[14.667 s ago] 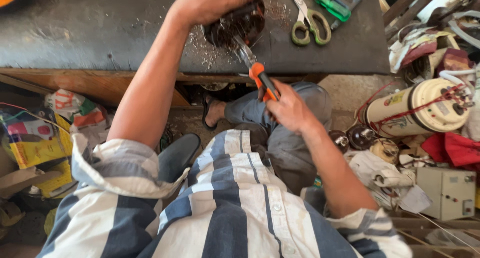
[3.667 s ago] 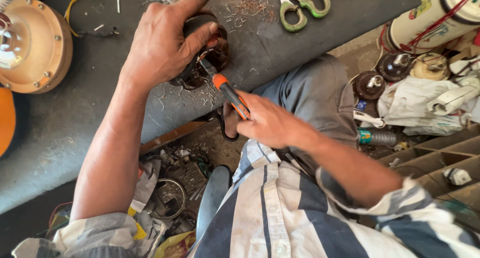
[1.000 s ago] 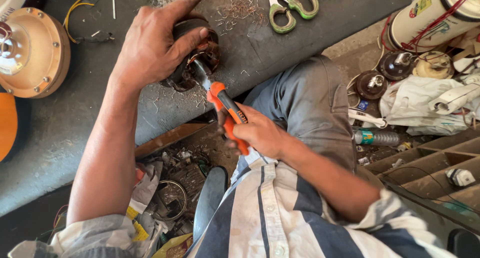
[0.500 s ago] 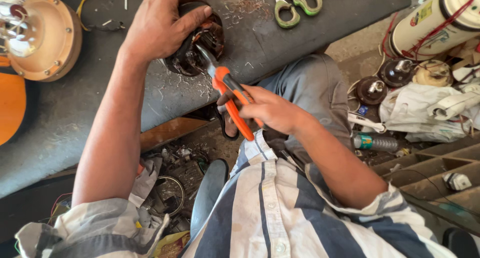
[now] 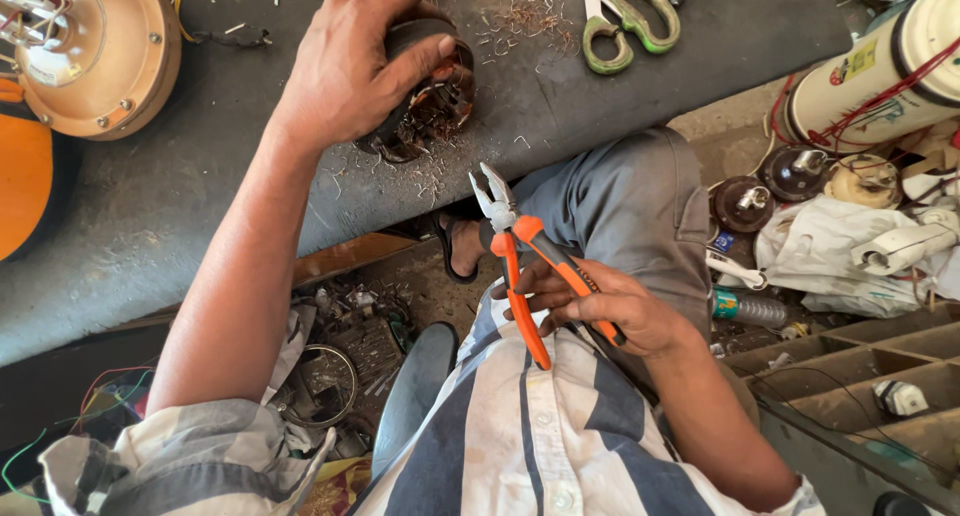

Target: The person uses pliers and scissors to pull and cut copper windings from a cylindrical motor stator. They repeatedly grip, pull, and cut the wires, occasionally switching tools and rotating the stator to access different sections.

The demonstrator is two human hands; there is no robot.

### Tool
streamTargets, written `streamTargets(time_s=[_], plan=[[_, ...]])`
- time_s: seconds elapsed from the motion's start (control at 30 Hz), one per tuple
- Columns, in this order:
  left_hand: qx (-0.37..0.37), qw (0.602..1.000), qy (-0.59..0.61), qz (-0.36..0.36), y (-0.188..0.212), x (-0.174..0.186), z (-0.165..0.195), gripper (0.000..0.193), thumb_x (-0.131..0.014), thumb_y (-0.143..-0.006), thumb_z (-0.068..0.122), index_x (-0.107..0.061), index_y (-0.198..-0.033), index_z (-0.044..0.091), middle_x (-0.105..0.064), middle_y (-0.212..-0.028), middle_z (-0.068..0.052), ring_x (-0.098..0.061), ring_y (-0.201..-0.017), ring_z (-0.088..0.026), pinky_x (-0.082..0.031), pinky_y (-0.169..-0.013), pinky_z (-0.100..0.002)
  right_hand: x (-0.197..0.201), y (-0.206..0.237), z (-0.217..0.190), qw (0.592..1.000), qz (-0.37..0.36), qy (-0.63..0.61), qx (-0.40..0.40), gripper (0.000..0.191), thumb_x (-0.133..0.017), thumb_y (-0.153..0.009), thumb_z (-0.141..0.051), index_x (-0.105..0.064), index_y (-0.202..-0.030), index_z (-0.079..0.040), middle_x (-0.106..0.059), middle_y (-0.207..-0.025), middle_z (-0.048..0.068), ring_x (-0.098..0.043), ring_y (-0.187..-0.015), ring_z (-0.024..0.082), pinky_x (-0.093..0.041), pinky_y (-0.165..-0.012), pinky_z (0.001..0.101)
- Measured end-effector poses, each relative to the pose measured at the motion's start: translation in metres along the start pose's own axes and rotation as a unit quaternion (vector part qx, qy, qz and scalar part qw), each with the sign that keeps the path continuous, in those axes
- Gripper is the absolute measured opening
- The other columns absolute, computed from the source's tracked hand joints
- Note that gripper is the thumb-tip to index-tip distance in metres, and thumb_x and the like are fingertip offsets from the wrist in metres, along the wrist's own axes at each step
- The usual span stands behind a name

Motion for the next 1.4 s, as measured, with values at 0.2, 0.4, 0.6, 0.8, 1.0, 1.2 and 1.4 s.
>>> streamTargets(time_s=[0.2, 0.4, 0.6, 0.8, 1.0, 1.2, 1.4], plan=[[-0.005, 0.996, -0.033, -0.077, 0.000, -0.005, 0.011, 0.055, -0.070, -0.110, 0.026, -0.047, -0.158, 0.010, -0.074, -0.122, -0.014, -0.068, -0.110, -0.035, -0.045, -0.106, -0.049, -0.004, 0.004, -0.004, 0.999, -0.009, 0.031, -0.001, 0.058, -0.060, -0.085, -0.009, -0.047, -0.140, 0.008, -0.058, -0.143, 0.024, -0.060, -0.127, 0.031, -0.051, -0.099, 0.0426], [-0.044, 0.985, 0.009, -0.169, 0.004, -0.001, 0.029, 0.071, -0.067, -0.103, 0.024, -0.038, -0.166, 0.013, -0.073, -0.135, -0.003, -0.054, -0.109, -0.028, -0.037, -0.114, -0.050, 0.009, 0.019, -0.012, 0.998, 0.015, 0.056, 0.028, 0.059, -0.060, -0.085, -0.008, -0.050, -0.141, 0.007, -0.060, -0.139, 0.023, -0.061, -0.124, 0.029, -0.051, -0.100, 0.0423], [-0.028, 0.999, -0.011, -0.034, 0.017, 0.004, 0.041, 0.065, -0.071, -0.096, 0.016, -0.050, -0.157, 0.012, -0.078, -0.111, -0.002, -0.061, -0.112, -0.026, -0.039, -0.118, -0.047, 0.030, 0.026, -0.049, 0.974, 0.096, 0.176, 0.108, 0.058, -0.059, -0.084, -0.008, -0.052, -0.140, 0.005, -0.063, -0.131, 0.017, -0.062, -0.124, 0.025, -0.049, -0.106, 0.0369], [0.004, 0.990, 0.055, 0.132, 0.040, 0.014, 0.038, 0.057, -0.066, -0.102, 0.009, -0.046, -0.155, 0.008, -0.072, -0.091, -0.003, -0.067, -0.100, -0.022, -0.048, -0.106, -0.039, 0.055, 0.003, -0.136, 0.735, 0.296, 0.607, 0.062, 0.040, -0.073, -0.086, -0.020, -0.070, -0.124, -0.008, -0.059, -0.102, 0.020, -0.063, -0.089, 0.032, -0.052, -0.080, 0.0456], [0.013, 0.979, 0.009, 0.203, 0.047, 0.015, 0.033, 0.073, -0.059, -0.092, 0.004, -0.038, -0.161, 0.006, -0.056, -0.117, -0.013, -0.057, -0.104, -0.023, -0.049, -0.097, -0.034, -0.011, -0.052, -0.219, 0.452, 0.301, 0.782, 0.306, 0.066, -0.086, -0.080, -0.021, -0.063, -0.141, -0.009, -0.054, -0.137, 0.022, -0.053, -0.124, 0.041, -0.046, -0.100, 0.0508], [-0.089, 0.978, -0.086, 0.165, 0.047, 0.003, 0.058, 0.080, -0.061, -0.097, 0.023, -0.024, -0.165, 0.004, -0.042, -0.149, -0.026, -0.050, -0.134, -0.037, -0.044, -0.115, -0.045, -0.084, -0.100, -0.207, 0.455, 0.041, 0.789, 0.411, 0.073, -0.087, -0.073, -0.017, -0.061, -0.141, -0.011, -0.050, -0.151, 0.015, -0.048, -0.142, 0.038, -0.038, -0.118, 0.0493], [-0.096, 0.977, -0.105, 0.159, 0.048, 0.010, 0.050, 0.083, -0.057, -0.098, 0.038, -0.023, -0.166, 0.004, -0.035, -0.159, -0.029, -0.046, -0.143, -0.043, -0.044, -0.120, -0.050, -0.077, -0.118, -0.198, 0.435, 0.011, 0.825, 0.361, 0.067, -0.088, -0.069, -0.013, -0.065, -0.132, -0.010, -0.057, -0.135, 0.012, -0.059, -0.121, 0.033, -0.050, -0.101, 0.0452]])
Point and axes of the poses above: each hand's wrist, its own y-axis away from the middle knuckle, its own x-axis out of the back of the hand, z = x × y, the point moved 9 cm from there along -y, towards the middle knuckle
